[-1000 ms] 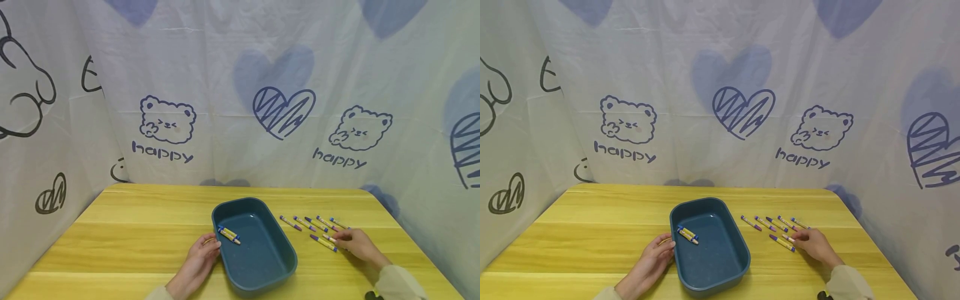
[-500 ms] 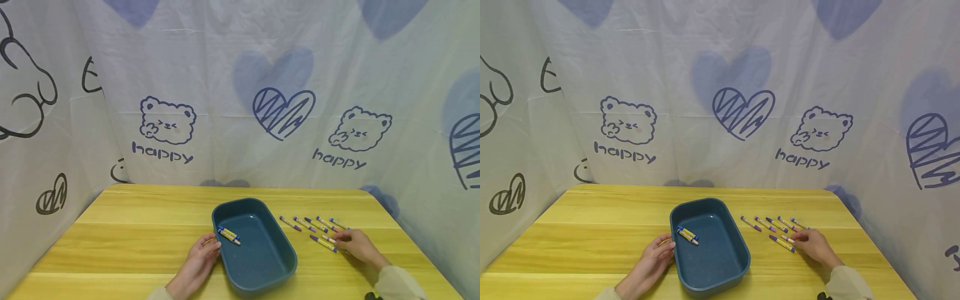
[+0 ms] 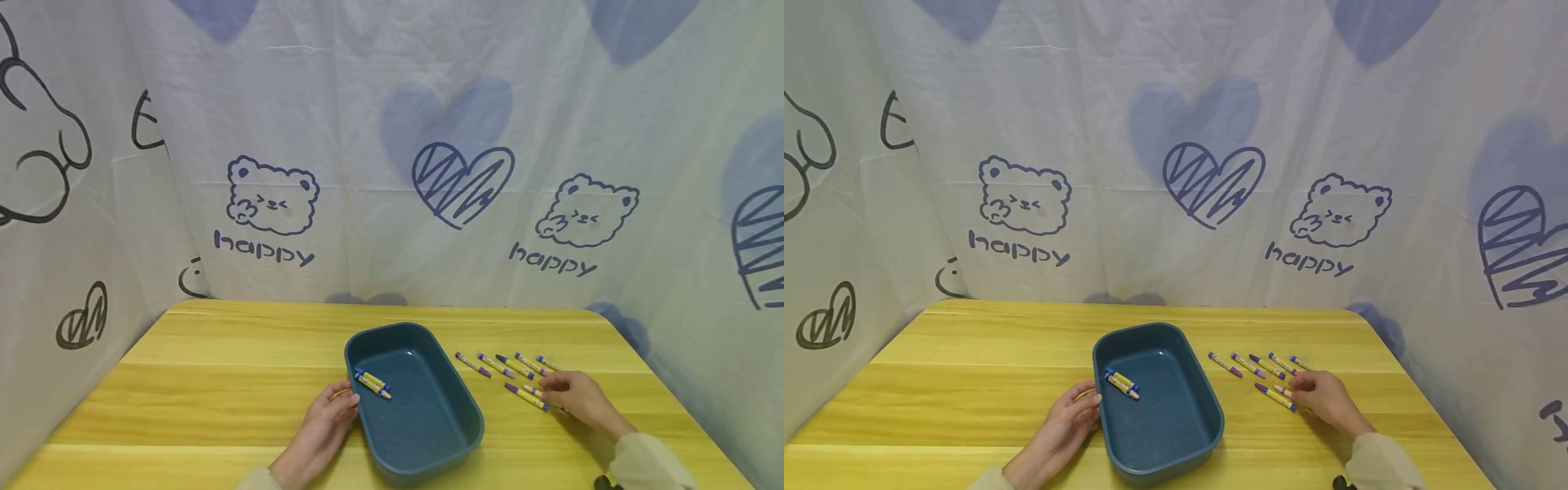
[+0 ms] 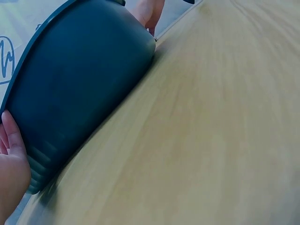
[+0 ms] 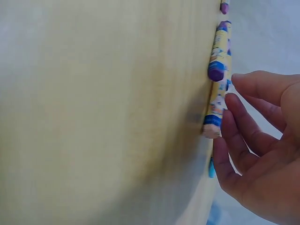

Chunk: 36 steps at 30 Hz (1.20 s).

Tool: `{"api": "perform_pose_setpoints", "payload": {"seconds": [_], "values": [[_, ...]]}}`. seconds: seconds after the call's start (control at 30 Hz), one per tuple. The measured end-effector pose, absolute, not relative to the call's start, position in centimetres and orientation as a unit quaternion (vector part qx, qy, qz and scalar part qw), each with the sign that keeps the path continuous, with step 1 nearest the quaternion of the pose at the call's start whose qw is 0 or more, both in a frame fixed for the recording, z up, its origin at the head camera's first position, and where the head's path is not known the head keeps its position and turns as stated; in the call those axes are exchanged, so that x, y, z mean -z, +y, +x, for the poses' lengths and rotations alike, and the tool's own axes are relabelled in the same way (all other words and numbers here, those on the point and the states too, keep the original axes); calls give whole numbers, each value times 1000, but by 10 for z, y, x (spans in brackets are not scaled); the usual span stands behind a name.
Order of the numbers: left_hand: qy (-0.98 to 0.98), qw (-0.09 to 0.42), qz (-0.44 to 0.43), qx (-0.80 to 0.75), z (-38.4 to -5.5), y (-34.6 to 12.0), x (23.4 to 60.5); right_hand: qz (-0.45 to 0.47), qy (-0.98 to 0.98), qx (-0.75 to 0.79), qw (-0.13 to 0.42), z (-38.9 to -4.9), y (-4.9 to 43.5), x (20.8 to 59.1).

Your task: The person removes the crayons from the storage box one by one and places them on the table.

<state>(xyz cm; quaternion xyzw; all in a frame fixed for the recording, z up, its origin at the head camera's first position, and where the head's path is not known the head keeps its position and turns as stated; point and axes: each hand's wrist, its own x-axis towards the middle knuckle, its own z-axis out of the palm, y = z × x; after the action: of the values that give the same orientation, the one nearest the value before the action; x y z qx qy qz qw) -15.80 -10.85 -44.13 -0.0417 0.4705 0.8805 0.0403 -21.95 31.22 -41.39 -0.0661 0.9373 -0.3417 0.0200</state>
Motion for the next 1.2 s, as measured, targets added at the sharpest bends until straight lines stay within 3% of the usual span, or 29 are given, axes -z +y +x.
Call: {"api": "perform_pose_setpoints", "payload": {"seconds": [0.53, 1.2], "values": [[478, 45, -46, -876, -159, -110, 441, -105, 940, 321, -42, -219, 287, 364], [468, 33, -35, -883, -158, -108, 442, -172, 922, 343, -42, -221, 199, 321]]}}
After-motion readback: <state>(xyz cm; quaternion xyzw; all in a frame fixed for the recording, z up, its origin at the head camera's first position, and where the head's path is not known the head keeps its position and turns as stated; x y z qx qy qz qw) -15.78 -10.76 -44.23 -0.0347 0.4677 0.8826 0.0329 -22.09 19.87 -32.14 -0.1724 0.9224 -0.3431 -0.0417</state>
